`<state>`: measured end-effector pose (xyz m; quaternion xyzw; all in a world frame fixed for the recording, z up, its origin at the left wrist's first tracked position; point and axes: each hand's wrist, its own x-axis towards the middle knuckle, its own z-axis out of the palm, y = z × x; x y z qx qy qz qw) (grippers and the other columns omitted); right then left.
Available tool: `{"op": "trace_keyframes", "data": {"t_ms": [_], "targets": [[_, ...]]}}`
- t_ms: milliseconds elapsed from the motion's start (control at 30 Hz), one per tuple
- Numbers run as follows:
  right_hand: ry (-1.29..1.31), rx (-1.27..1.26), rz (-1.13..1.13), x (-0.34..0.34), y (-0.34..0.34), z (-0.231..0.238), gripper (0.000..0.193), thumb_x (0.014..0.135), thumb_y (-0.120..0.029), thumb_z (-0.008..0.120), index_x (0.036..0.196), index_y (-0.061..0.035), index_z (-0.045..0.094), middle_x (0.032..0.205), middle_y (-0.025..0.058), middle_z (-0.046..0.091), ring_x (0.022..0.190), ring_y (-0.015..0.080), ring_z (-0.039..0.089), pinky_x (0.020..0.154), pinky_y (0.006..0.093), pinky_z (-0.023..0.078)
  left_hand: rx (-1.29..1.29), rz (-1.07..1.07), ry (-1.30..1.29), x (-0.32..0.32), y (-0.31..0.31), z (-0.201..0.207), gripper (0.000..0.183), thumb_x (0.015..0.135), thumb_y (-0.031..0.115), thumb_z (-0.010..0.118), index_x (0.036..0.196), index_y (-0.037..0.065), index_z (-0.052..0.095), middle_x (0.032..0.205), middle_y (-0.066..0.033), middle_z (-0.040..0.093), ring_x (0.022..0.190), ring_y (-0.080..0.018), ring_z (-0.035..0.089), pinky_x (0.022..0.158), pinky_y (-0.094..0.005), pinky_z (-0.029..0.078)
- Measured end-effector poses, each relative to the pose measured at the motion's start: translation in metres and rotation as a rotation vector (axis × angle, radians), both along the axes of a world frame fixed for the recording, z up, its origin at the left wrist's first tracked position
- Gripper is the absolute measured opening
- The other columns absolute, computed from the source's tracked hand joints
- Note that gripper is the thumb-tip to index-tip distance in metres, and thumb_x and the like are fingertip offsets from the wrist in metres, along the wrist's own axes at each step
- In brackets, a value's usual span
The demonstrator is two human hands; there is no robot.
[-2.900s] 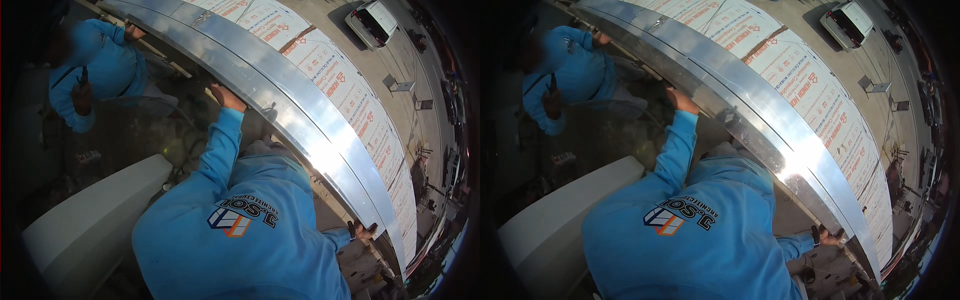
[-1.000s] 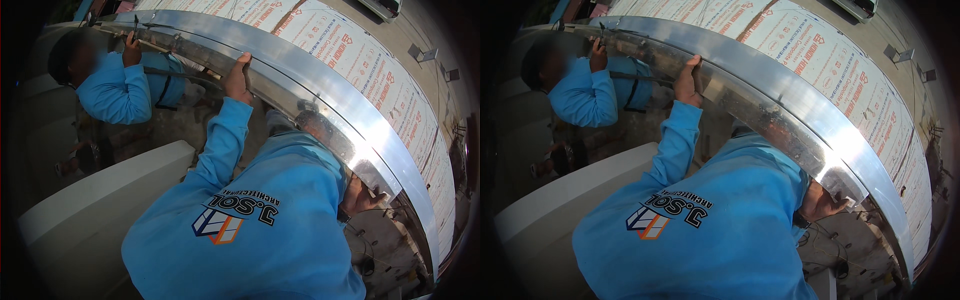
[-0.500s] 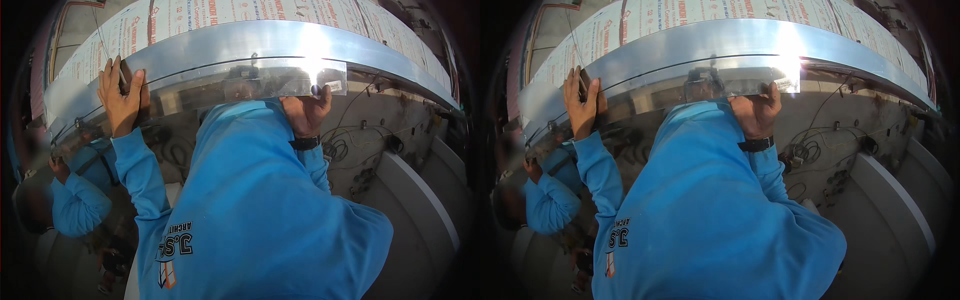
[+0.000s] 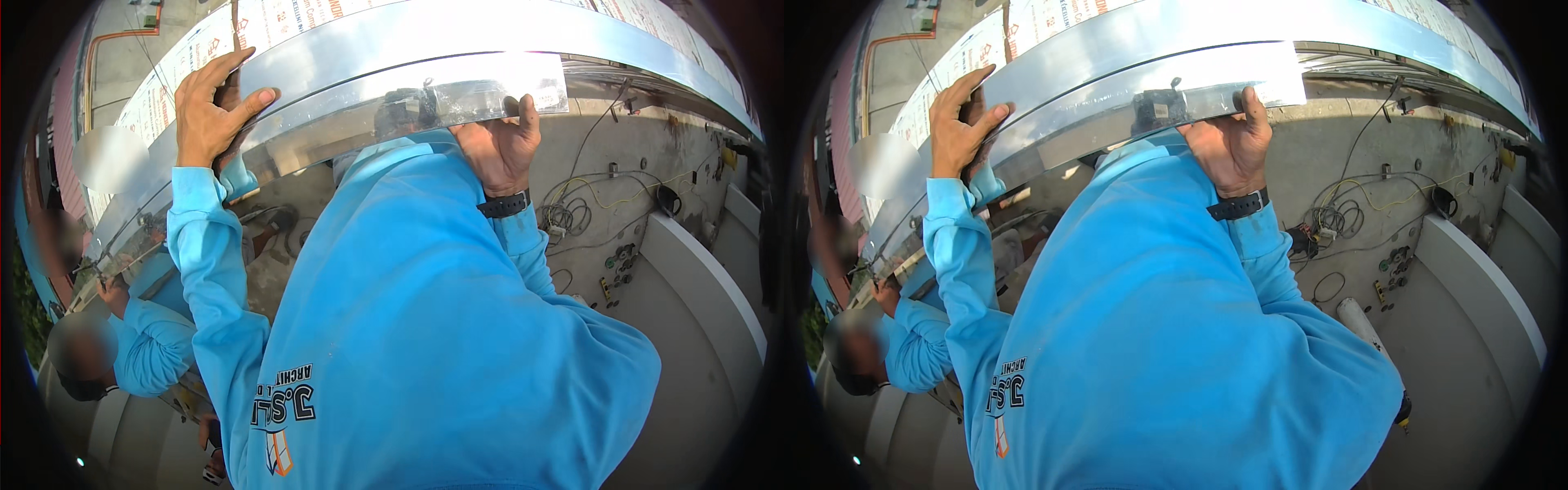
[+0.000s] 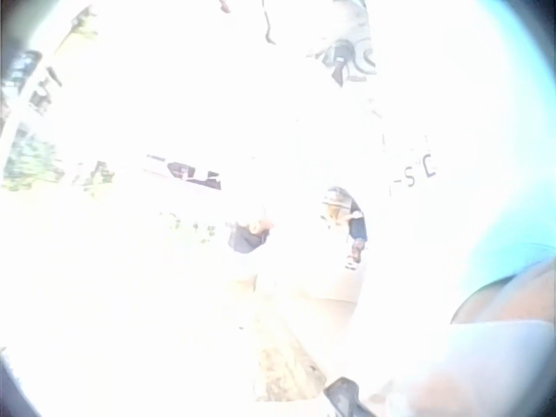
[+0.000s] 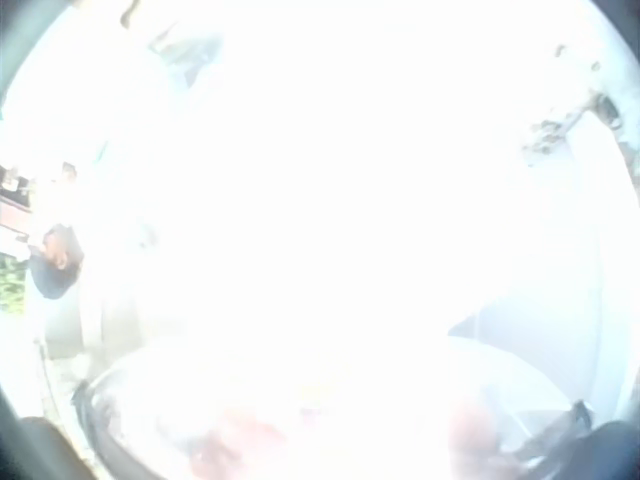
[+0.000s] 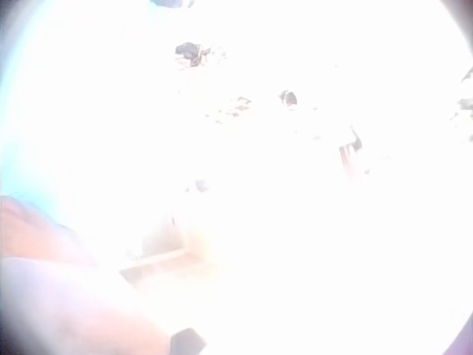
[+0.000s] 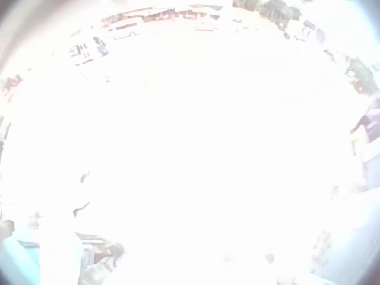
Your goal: Assembling and aligning metal flashing or panels onto a curved architectural frame using manual pressure and tools.
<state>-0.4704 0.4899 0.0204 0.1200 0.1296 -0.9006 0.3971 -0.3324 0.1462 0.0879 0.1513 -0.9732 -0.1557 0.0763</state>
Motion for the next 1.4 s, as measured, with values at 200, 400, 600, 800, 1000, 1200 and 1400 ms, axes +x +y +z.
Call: {"op": "trace_keyframes", "data": {"t_ms": [200,400,600,800,1000,1200,1400], "targets": [[0.024,0.027,0.081,0.001,0.0,0.008,0.036,0.086,-0.037,0.063,0.113,-0.0133,0.063,0.136,0.0125,0.046,0.134,0.0319,0.03,0.109,0.0614,0.019,-0.202,-0.162,0.193,0.015,0.004,0.001,0.057,0.072,0.046,0.076,0.121,0.019,0.064,0.128,-0.0013,0.058,0.11,-0.0257,0.055,0.094,-0.0397,0.039],[-0.029,0.2,-0.02,-0.008,-0.002,0.016,0.03,0.075,-0.027,0.076,0.099,-0.0107,0.069,0.135,0.0067,0.05,0.133,0.0274,0.033,0.113,0.0553,0.015,-0.173,-0.195,-0.149,0.036,0.102,0.009,0.096,0.068,0.065,0.068,0.147,0.026,0.03,0.154,-0.002,0.025,0.142,-0.0293,0.022,0.114,-0.0559,0.021],[-0.017,0.316,-0.034,-0.015,0.003,0.01,0.023,0.08,-0.03,0.071,0.09,-0.01,0.067,0.132,0.0102,0.051,0.13,0.0306,0.037,0.11,0.0564,0.02,-0.435,-0.044,0.038,0.035,0.118,-0.021,0.054,0.092,0.021,0.047,0.143,0.012,0.037,0.151,-0.0102,0.031,0.139,-0.0299,0.031,0.111,-0.0517,0.028],[0.055,0.381,-0.02,-0.026,0.02,-0.015,0.039,0.082,-0.036,0.068,0.108,-0.0087,0.06,0.126,0.01,0.051,0.119,0.0251,0.045,0.105,0.0482,0.035,-0.491,-0.057,0.078,0.037,0.121,-0.015,0.05,0.092,0.025,0.045,0.138,0.005,0.043,0.147,-0.0169,0.037,0.134,-0.0331,0.038,0.109,-0.0513,0.03],[0.172,0.363,0.054,-0.025,0.017,-0.014,0.053,0.081,-0.037,0.068,0.12,-0.0083,0.048,0.136,0.0064,0.038,0.12,0.0132,0.042,0.104,0.0448,0.037,-0.523,-0.063,0.079,0.039,0.12,-0.014,0.049,0.093,0.024,0.043,0.138,0.004,0.043,0.145,-0.017,0.039,0.134,-0.0328,0.039,0.11,-0.0486,0.031],[0.136,0.402,-0.003,-0.02,0.009,-0.003,0.042,0.079,-0.037,0.071,0.109,-0.0115,0.057,0.135,0.0114,0.041,0.123,0.0245,0.039,0.103,0.0491,0.034,-0.547,-0.056,0.111,0.039,0.121,-0.017,0.047,0.093,0.022,0.044,0.136,0.004,0.046,0.143,-0.0165,0.043,0.132,-0.0311,0.042,0.109,-0.0455,0.033],[0.078,0.377,-0.029,-0.018,0.01,0.002,0.044,0.078,-0.033,0.074,0.111,-0.0124,0.055,0.128,0.0131,0.046,0.117,0.0287,0.045,0.101,0.0492,0.037,-0.565,-0.052,0.128,0.04,0.121,-0.016,0.046,0.092,0.022,0.045,0.134,0.004,0.048,0.141,-0.0161,0.045,0.13,-0.0307,0.043,0.109,-0.0447,0.034]]}}
